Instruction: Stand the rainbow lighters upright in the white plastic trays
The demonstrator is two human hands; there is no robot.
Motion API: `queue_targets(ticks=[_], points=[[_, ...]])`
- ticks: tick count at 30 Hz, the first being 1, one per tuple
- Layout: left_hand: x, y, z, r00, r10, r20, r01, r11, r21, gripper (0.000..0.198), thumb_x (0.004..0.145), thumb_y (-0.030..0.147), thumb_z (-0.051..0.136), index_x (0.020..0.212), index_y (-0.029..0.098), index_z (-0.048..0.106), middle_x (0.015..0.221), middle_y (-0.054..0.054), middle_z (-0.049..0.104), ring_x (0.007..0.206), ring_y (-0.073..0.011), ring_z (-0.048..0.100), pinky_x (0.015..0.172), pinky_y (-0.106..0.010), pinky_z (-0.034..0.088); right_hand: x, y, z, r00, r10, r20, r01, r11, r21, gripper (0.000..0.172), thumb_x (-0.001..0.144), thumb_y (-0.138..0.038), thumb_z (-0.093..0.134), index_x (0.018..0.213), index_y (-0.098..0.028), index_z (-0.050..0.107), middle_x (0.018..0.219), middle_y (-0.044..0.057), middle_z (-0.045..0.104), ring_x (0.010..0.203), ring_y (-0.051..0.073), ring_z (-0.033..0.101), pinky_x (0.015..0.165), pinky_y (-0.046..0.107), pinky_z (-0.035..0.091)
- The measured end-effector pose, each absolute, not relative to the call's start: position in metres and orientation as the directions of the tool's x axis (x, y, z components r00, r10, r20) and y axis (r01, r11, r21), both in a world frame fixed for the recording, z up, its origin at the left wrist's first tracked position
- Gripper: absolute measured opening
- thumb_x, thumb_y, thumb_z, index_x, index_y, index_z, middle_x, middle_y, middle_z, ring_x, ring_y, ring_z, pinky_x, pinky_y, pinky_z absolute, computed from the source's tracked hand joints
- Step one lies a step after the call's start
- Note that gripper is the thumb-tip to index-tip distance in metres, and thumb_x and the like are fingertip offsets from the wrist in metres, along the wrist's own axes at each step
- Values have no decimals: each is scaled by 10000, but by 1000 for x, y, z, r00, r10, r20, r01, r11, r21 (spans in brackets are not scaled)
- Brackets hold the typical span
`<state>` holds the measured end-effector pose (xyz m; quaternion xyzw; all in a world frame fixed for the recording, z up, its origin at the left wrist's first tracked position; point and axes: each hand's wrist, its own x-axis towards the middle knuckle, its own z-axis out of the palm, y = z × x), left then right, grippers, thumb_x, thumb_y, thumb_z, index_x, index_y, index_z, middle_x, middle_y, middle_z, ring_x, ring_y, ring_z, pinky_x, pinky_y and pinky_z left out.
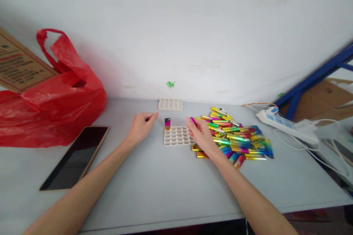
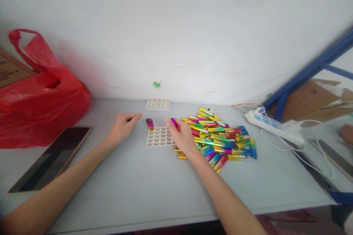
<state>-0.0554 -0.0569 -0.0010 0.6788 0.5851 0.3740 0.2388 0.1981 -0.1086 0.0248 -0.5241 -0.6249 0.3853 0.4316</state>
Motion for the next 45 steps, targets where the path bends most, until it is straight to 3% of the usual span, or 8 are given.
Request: queue_targets(ticks=[5,11,20,29,33,37,42,45], points=[[-55,-59,0,48,974,219,622,-201,757,517,929,621,462,642,270,214,636,30,202,620,-142,245,569,-317,182,198,-114,26,-69,971,230,504,233,-832,590,980,-613,603,568,-262,369,526,-51,362,565,131,360,572,302,273],[-54,-59,0,59,973,223,626,-210,751,503,927,605,461,632,270,228,633,31,212,608,-140,258,565,-319,189,198,-111,25,-59,972,229,544,223,-809,419,940,-399,566,580,-264,398,531,-43,425,573,144,384,591,301,286],[-54,-60,0,59,969,239,630,-222,744,507,937,601,455,614,268,250,612,35,225,591,-139,279,568,-316,205,195,-117,29,-58,959,277,529,265,-806,547,1003,-584,555,594,-264,382,532,-46,411,576,142,367,604,316,270],[-53,-60,-1,60,968,243,630,-226,743,514,945,608,450,628,269,230,614,37,208,584,-131,261,564,-315,194,197,-113,24,-23,953,304,581,260,-771,398,973,-370,566,623,-270,403,552,-41,473,571,153,430,618,317,293],[-52,-61,-2,49,964,260,625,-233,746,562,968,638,454,607,262,244,598,40,215,576,-128,260,563,-315,194,198,-113,23,-14,943,332,595,275,-755,429,1038,-444,562,677,-275,403,584,-39,504,592,167,470,637,316,322],[-50,-62,0,26,954,298,585,-256,769,617,914,674,597,566,248,318,553,55,285,565,-121,294,564,-303,235,199,-114,20,-89,933,350,569,336,-751,377,1113,-513,510,824,-271,491,691,-20,595,675,198,576,688,320,396],[-49,-63,1,13,957,291,528,-254,810,660,870,735,677,544,245,380,528,58,356,557,-122,326,559,-299,259,197,-116,17,-171,854,491,575,491,-655,344,1142,-499,509,953,-240,635,1013,84,715,981,250,670,899,364,504],[-49,-62,-1,0,958,286,525,-243,815,710,859,802,673,530,246,378,524,57,346,555,-123,323,553,-303,247,193,-119,19,-185,850,493,599,495,-629,436,1141,-552,515,865,-238,642,922,72,707,905,243,665,855,358,504]])
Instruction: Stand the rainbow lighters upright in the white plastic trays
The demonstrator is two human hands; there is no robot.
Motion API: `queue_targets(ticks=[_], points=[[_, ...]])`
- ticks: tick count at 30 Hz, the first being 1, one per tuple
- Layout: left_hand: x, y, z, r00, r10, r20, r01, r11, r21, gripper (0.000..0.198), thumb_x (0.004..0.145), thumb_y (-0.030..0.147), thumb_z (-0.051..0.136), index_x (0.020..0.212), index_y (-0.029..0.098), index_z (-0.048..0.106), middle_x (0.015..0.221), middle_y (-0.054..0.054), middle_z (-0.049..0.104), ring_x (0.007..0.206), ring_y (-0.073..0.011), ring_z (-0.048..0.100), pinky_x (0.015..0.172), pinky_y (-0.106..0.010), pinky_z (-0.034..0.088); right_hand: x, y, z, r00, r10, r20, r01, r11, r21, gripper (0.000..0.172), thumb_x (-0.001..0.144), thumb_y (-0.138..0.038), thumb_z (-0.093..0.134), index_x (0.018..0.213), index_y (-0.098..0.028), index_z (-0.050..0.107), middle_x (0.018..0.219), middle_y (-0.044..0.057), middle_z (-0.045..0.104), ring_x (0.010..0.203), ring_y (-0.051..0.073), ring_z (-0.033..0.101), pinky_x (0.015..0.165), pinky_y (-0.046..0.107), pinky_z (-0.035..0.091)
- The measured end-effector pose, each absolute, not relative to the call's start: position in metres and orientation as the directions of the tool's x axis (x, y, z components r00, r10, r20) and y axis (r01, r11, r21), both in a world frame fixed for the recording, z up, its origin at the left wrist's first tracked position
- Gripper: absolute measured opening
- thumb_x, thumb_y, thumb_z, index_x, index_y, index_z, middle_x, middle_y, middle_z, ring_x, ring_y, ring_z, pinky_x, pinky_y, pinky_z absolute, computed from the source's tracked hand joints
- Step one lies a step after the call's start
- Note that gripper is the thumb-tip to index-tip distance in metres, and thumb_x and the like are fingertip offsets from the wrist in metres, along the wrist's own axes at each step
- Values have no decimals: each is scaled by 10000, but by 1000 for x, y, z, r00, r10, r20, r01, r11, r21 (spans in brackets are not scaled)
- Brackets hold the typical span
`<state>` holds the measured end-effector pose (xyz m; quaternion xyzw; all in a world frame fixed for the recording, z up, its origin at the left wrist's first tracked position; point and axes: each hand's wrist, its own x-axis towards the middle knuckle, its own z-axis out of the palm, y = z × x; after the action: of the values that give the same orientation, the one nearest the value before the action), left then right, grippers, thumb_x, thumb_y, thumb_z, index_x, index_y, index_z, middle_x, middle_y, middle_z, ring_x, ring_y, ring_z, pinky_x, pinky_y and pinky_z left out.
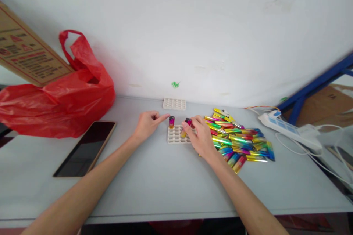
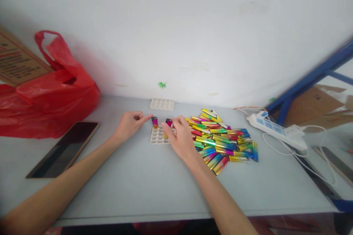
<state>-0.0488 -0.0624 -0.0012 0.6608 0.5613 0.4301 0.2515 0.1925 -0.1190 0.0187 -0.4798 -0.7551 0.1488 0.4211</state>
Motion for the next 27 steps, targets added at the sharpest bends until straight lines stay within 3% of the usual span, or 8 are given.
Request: queue_targets(ticks=[3,6,10,13,17,21,27], points=[[-48,-61,-3,1,956,293,532,-249,810,732,869,826,651,529,247,359,530,60,316,557,-121,306,555,-308,231,186,-122,22,-213,885,414,571,456,-682,468,1151,-550,509,817,-241,619,780,36,719,758,216,672,745,327,476],[-48,-60,-4,13,953,303,541,-261,800,721,895,798,625,535,248,329,543,62,283,567,-121,288,566,-310,223,181,-122,21,-249,886,393,531,464,-709,424,1162,-524,509,906,-231,678,853,43,792,808,218,735,767,314,494],[-48,-60,-3,40,955,294,550,-267,792,689,922,753,615,556,249,321,561,62,289,585,-125,308,585,-305,244,178,-116,13,-319,869,380,575,496,-651,399,1178,-511,496,1055,-212,731,958,67,827,883,234,762,824,329,518],[-48,-61,-3,46,957,287,550,-264,792,668,942,726,595,569,253,307,563,58,292,594,-133,322,593,-304,262,175,-112,11,-388,857,338,665,514,-542,393,1201,-472,457,1139,-195,729,1041,90,834,933,246,760,875,354,516],[-48,-61,-4,-15,949,314,561,-252,789,640,940,694,613,617,263,265,571,61,287,602,-139,330,595,-297,284,164,-111,17,-378,873,308,846,461,-269,422,1197,-485,468,1158,-163,737,1089,147,812,1029,293,746,935,402,489],[-50,-61,-5,-51,945,324,567,-240,788,605,977,700,543,632,271,293,555,55,338,582,-147,369,577,-292,297,154,-114,19,-406,866,291,889,448,-96,444,1189,-515,476,1173,-165,750,1114,155,792,1063,308,724,938,417,455],[-55,-61,-2,28,974,223,581,-197,789,769,1037,793,356,481,262,390,459,19,370,481,-152,386,538,-313,324,165,-128,28,-396,840,370,839,495,-226,360,1197,-442,495,1103,-196,740,1087,94,781,1055,259,695,967,393,429]])
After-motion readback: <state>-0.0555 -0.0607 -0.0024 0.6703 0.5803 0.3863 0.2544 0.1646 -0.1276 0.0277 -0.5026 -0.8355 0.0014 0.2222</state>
